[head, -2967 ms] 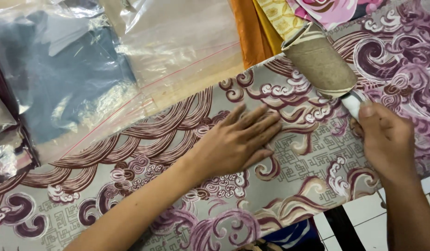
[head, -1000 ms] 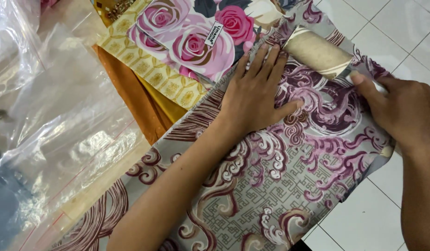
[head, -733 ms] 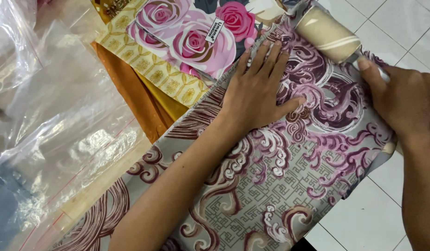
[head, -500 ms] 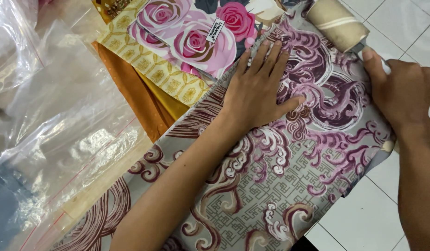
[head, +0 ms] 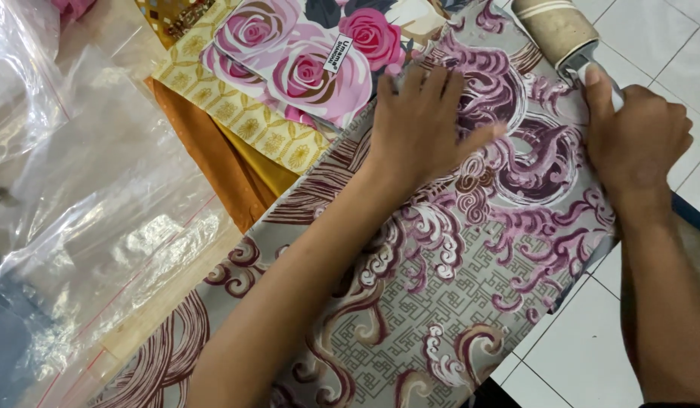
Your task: The person uses a lint roller to roll over a patterned fabric laid on a table. They move the roller back and forth across the surface while holding the fabric steady with their other hand. Other folded fabrics and plastic bags are visible nearby on the table.
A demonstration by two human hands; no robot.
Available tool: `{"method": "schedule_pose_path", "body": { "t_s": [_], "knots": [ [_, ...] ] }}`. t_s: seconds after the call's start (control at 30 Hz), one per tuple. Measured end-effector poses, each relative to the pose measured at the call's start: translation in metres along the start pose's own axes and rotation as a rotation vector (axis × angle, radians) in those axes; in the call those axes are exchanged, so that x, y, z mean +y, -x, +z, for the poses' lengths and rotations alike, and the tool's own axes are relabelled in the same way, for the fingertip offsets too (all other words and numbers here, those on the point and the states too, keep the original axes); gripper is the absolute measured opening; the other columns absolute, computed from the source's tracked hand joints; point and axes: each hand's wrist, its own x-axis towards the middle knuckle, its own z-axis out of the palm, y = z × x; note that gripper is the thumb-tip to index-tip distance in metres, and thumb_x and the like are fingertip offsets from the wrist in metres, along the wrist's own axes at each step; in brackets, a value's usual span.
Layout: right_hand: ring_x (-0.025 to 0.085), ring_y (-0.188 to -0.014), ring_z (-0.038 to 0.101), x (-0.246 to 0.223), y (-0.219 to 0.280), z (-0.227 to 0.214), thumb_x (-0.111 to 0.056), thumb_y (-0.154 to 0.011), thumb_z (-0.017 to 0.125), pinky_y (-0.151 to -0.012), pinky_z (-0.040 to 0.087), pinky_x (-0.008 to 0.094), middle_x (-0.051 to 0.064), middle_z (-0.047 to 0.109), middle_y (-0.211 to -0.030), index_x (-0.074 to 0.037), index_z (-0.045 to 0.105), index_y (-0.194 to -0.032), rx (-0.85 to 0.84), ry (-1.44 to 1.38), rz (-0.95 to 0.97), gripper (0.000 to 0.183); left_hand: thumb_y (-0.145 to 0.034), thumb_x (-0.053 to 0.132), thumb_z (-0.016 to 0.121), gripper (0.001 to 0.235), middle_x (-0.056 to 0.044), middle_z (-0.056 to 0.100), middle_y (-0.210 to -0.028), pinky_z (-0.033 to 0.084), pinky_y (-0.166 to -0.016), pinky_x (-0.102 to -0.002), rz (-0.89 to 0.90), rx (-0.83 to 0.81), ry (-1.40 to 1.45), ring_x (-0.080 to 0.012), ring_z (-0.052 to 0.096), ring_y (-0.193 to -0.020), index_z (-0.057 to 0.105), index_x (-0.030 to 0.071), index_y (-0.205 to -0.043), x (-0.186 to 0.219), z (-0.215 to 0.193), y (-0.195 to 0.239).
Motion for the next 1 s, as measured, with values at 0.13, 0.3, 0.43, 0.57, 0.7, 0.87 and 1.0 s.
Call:
{"method": "schedule_pose_path", "body": {
  "t_s": [0.13, 0.3, 0.43, 0.57, 0.7, 0.87, 1.0],
  "knots": [
    [0.039, -0.059, 0.06, 0.024, 0.0, 0.027, -0.049, -0.143, 0.062, -0.053, 0.041, 0.049, 0.019, 0.069, -0.078, 0.0, 0.071, -0.096, 0.275, 0.095, -0.237, 0.068, -0.095, 0.069, 0.048, 0.063, -0.006, 0.068, -0.109, 0.055, -0.079, -0.049, -0.019, 0.249, -0.133, -0.0287, 0.062, -0.104, 0.076, 0.013, -0.099, 0.004, 0.03, -0.037],
    [0.029, -0.056, 0.052, 0.008, 0.004, 0.008, -0.047, -0.139, 0.057, -0.062, 0.04, 0.045, 0.01, 0.059, -0.073, -0.003, 0.064, -0.101, 0.137, -0.062, -0.241, 0.059, -0.099, 0.068, 0.034, 0.071, -0.009, 0.059, -0.142, 0.041, -0.11, -0.057, -0.013, -0.049, -0.008, -0.0318, 0.052, -0.133, 0.059, 0.012, -0.136, -0.006, 0.054, -0.036],
    [0.026, -0.052, 0.059, 0.006, 0.003, 0.006, -0.054, -0.131, 0.054, -0.054, 0.045, 0.042, 0.008, 0.062, -0.067, -0.006, 0.074, -0.105, 0.055, -0.003, -0.335, 0.057, -0.096, 0.067, 0.055, 0.069, -0.011, 0.064, -0.138, 0.046, -0.108, -0.055, -0.002, 0.164, -0.048, -0.0323, 0.06, -0.129, 0.067, 0.006, -0.128, -0.007, 0.057, -0.029],
    [0.047, -0.078, 0.069, -0.021, -0.005, -0.032, -0.06, -0.128, 0.038, -0.062, 0.051, 0.058, 0.025, 0.072, -0.083, -0.004, 0.074, -0.115, -0.172, 0.036, -0.254, 0.067, -0.095, 0.066, 0.058, 0.069, -0.011, 0.064, -0.138, 0.046, -0.108, -0.055, -0.016, 0.163, -0.024, -0.0321, 0.059, -0.129, 0.066, 0.006, -0.129, -0.005, 0.053, -0.027],
    [0.058, -0.093, 0.067, -0.013, -0.024, -0.023, -0.063, -0.13, 0.036, -0.07, 0.05, 0.065, 0.031, 0.075, -0.1, -0.002, 0.074, -0.114, -0.21, 0.11, -0.192, 0.073, -0.093, 0.067, 0.06, 0.071, -0.009, 0.064, -0.137, 0.045, -0.108, -0.052, -0.021, 0.179, -0.056, -0.0294, 0.06, -0.128, 0.068, 0.006, -0.128, -0.005, 0.054, -0.029],
    [0.055, -0.088, 0.069, 0.008, -0.042, -0.001, -0.067, -0.131, 0.039, -0.07, 0.05, 0.062, 0.03, 0.076, -0.095, -0.007, 0.08, -0.105, -0.208, 0.125, -0.145, 0.077, -0.096, 0.067, 0.055, 0.07, -0.01, 0.064, -0.138, 0.046, -0.109, -0.053, -0.007, 0.2, -0.041, -0.0305, 0.062, -0.128, 0.07, 0.006, -0.127, -0.006, 0.057, -0.028],
    [0.059, -0.088, 0.062, 0.012, -0.034, -0.004, -0.057, -0.137, 0.041, -0.07, 0.046, 0.064, 0.033, 0.07, -0.09, 0.003, 0.072, -0.106, -0.082, 0.01, -0.123, 0.074, -0.096, 0.066, 0.055, 0.07, -0.01, 0.064, -0.139, 0.046, -0.109, -0.054, -0.011, 0.181, -0.023, -0.0314, 0.06, -0.129, 0.069, 0.005, -0.128, -0.006, 0.055, -0.028]
  ]
}}
